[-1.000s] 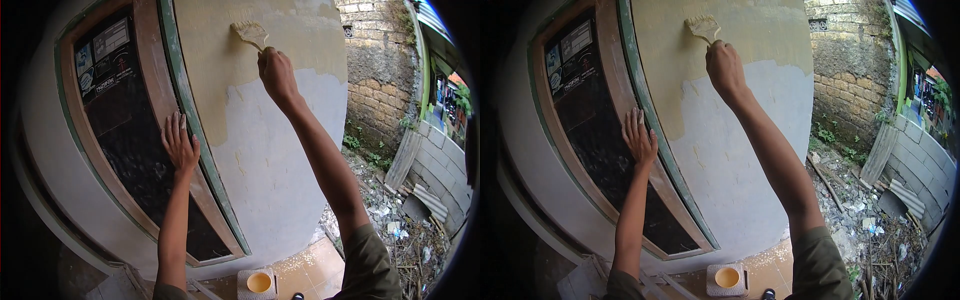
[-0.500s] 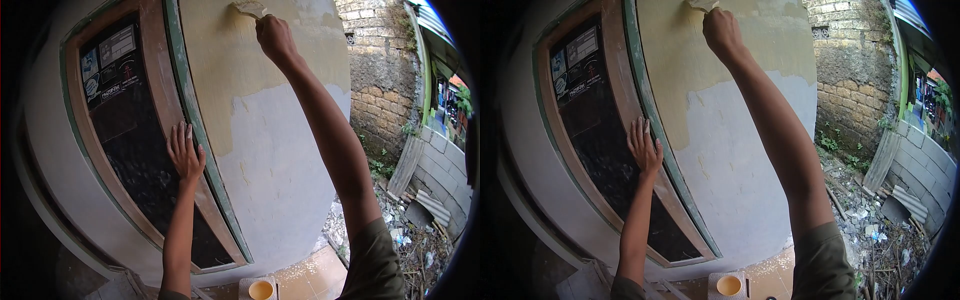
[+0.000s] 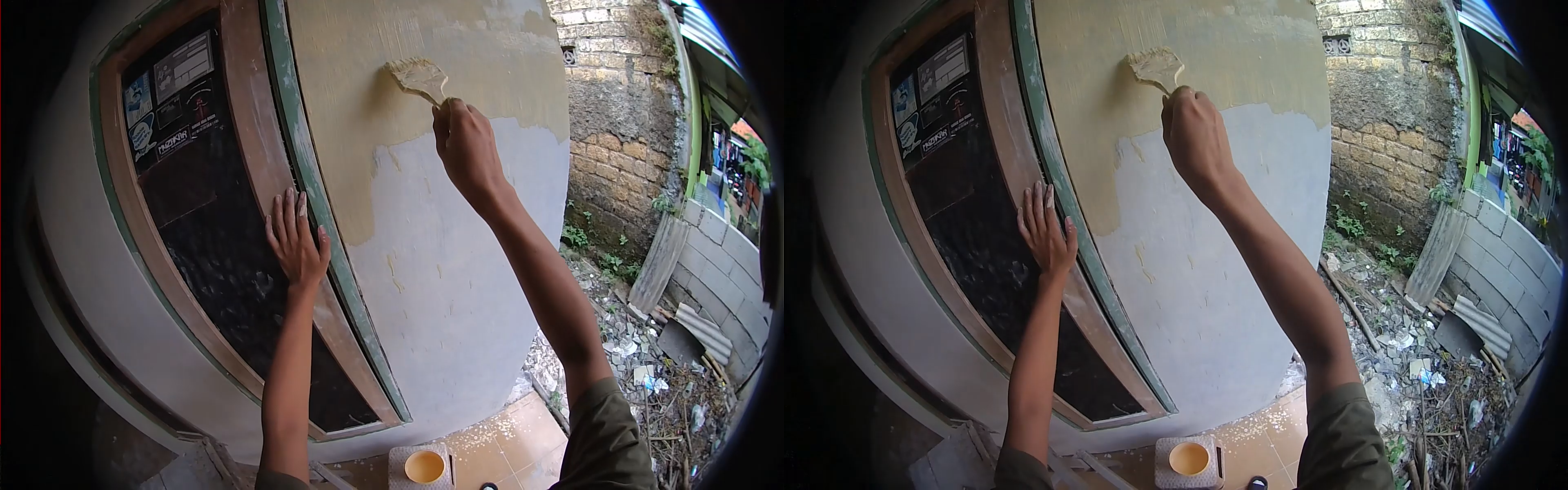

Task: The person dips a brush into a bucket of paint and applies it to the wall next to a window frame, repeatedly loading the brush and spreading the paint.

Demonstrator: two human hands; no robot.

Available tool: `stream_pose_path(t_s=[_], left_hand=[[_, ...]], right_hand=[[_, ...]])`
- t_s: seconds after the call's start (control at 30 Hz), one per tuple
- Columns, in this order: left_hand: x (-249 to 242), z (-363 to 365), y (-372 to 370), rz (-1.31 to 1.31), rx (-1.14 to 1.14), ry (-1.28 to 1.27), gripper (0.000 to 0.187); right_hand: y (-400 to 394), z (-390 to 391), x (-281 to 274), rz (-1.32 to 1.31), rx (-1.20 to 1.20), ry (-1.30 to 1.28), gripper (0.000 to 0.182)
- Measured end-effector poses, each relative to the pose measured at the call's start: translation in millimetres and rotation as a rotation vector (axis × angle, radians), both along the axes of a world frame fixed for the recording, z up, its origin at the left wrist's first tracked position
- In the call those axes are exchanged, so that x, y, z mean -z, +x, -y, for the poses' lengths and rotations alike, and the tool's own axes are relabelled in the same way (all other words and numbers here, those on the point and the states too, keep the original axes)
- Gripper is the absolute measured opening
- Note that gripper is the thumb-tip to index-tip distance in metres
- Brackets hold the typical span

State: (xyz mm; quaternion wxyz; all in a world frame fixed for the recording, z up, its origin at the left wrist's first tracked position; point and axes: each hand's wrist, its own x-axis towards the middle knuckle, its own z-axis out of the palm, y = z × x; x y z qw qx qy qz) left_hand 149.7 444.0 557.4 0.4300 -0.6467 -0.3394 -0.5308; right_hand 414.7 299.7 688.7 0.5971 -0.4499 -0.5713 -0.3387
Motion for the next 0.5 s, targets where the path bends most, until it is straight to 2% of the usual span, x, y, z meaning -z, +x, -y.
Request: stream_pose_path(t_s=[0.17, 0.27, 0.37, 0.5], left_hand=[[-0.7, -0.7, -0.1, 0.000, 0.010, 0.002, 0.058], [-0.5, -2.0, -0.8, -0.003, 0.006, 0.005, 0.058], [-1.0, -0.7, -0.4, -0.004, -0.003, 0.007, 0.058], [-2.0, 1.2, 0.0, -0.009, -0.011, 0.012, 0.058]], right_hand=[[3.6, -15.2, -70.9, 0.093, 0.038, 0.145, 0.019], [8.6, -24.2, -86.2, 0.124, 0.059, 0.155, 0.018], [13.2, -33.2, -71.0, 0.120, 0.052, 0.130, 0.019], [9.7, -22.4, -9.9, 0.046, 0.023, -0.022, 0.018]])
